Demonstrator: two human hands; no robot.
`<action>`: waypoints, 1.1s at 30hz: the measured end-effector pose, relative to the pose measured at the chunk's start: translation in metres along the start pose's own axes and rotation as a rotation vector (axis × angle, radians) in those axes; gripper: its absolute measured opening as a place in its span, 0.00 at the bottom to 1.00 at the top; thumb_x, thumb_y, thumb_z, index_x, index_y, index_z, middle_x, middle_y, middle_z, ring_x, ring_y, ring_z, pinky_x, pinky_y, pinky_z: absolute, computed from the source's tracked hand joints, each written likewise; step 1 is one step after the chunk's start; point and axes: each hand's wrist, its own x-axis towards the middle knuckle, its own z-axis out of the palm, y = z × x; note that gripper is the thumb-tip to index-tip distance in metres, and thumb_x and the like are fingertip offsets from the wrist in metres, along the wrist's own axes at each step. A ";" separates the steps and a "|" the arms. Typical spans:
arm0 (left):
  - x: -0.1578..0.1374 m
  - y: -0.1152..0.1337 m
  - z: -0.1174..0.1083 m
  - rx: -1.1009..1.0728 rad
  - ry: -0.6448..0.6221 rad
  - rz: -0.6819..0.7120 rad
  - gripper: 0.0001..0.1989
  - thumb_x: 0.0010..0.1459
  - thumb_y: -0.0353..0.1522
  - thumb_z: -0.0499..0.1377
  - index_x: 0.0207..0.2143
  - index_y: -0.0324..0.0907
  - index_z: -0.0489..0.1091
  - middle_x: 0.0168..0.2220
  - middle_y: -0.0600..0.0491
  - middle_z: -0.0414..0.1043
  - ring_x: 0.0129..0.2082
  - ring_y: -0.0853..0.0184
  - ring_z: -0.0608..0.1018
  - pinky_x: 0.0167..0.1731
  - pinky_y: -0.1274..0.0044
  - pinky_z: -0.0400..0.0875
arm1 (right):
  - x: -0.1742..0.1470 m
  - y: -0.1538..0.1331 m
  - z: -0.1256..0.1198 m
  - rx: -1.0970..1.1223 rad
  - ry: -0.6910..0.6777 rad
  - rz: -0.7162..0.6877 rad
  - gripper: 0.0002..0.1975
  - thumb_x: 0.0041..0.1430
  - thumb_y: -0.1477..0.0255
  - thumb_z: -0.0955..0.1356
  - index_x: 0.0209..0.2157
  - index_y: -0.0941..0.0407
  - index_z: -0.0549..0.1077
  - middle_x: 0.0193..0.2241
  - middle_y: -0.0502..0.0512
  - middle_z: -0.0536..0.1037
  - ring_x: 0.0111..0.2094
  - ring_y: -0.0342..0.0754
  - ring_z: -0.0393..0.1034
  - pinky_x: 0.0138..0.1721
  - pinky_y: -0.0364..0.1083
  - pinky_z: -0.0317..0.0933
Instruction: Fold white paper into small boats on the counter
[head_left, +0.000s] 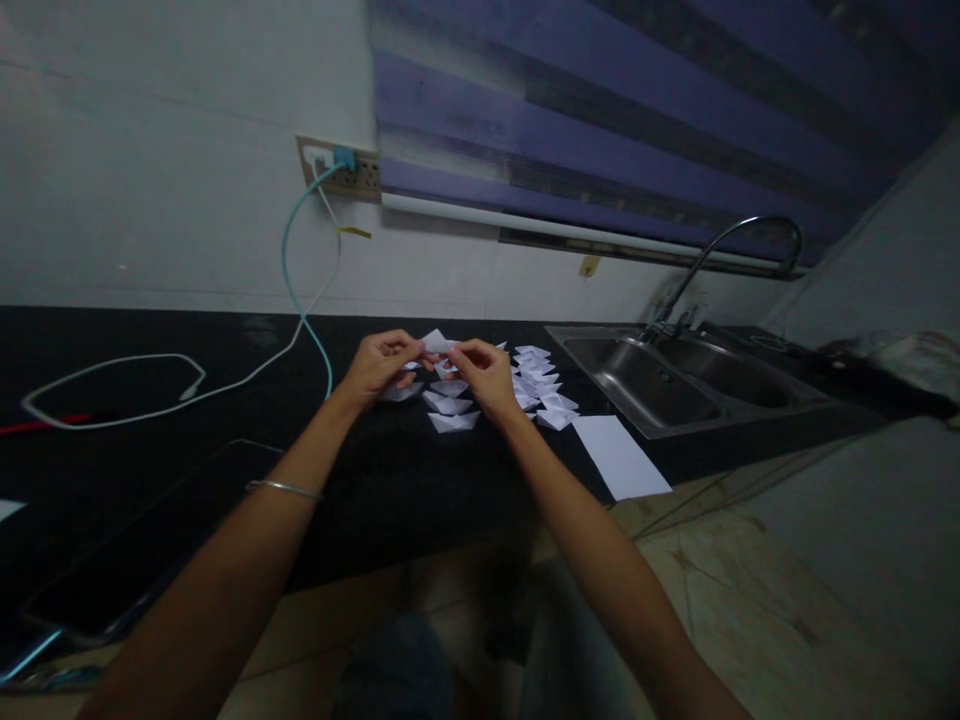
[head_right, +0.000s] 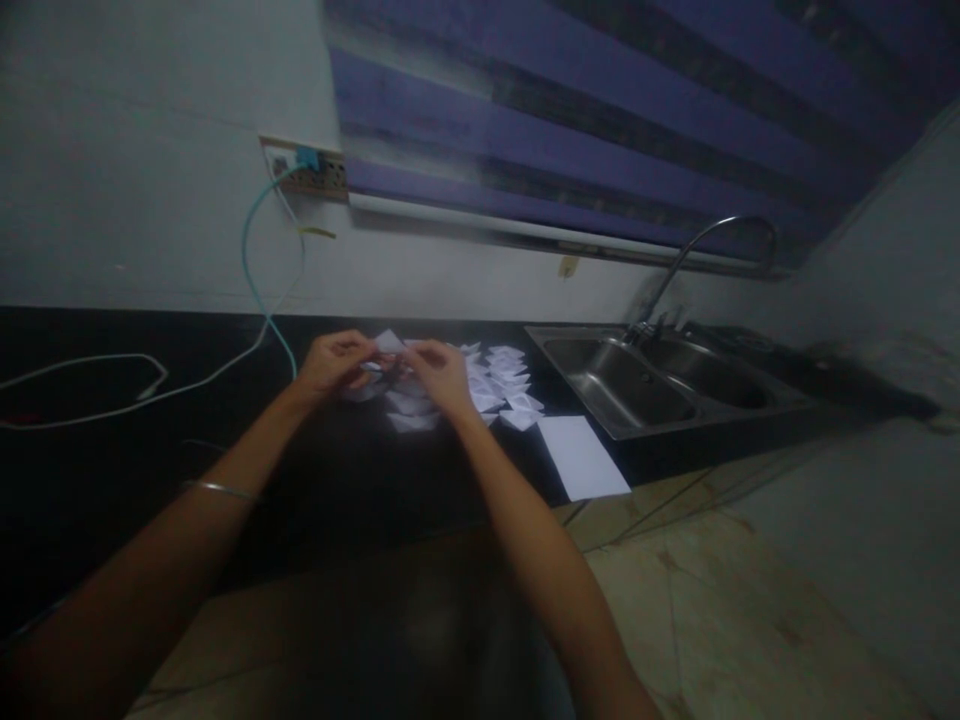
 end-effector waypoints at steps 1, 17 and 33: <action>0.000 0.000 0.000 0.023 -0.014 0.004 0.15 0.53 0.40 0.68 0.28 0.37 0.71 0.28 0.47 0.79 0.17 0.73 0.74 0.12 0.84 0.61 | 0.000 0.000 -0.001 -0.020 -0.004 -0.016 0.16 0.52 0.56 0.74 0.32 0.54 0.77 0.29 0.52 0.78 0.31 0.47 0.73 0.34 0.49 0.74; 0.002 -0.015 0.010 0.191 0.029 0.135 0.15 0.57 0.33 0.63 0.38 0.45 0.56 0.23 0.61 0.67 0.18 0.76 0.69 0.18 0.85 0.62 | 0.000 0.003 -0.001 -0.048 0.033 -0.008 0.15 0.52 0.59 0.74 0.32 0.54 0.71 0.27 0.50 0.77 0.26 0.43 0.72 0.30 0.44 0.69; 0.001 -0.015 0.015 0.100 -0.015 0.064 0.20 0.55 0.40 0.65 0.39 0.46 0.56 0.23 0.60 0.70 0.17 0.75 0.70 0.17 0.84 0.61 | 0.000 0.000 -0.005 -0.040 0.050 -0.006 0.20 0.46 0.58 0.77 0.33 0.53 0.68 0.21 0.44 0.74 0.22 0.42 0.71 0.27 0.43 0.67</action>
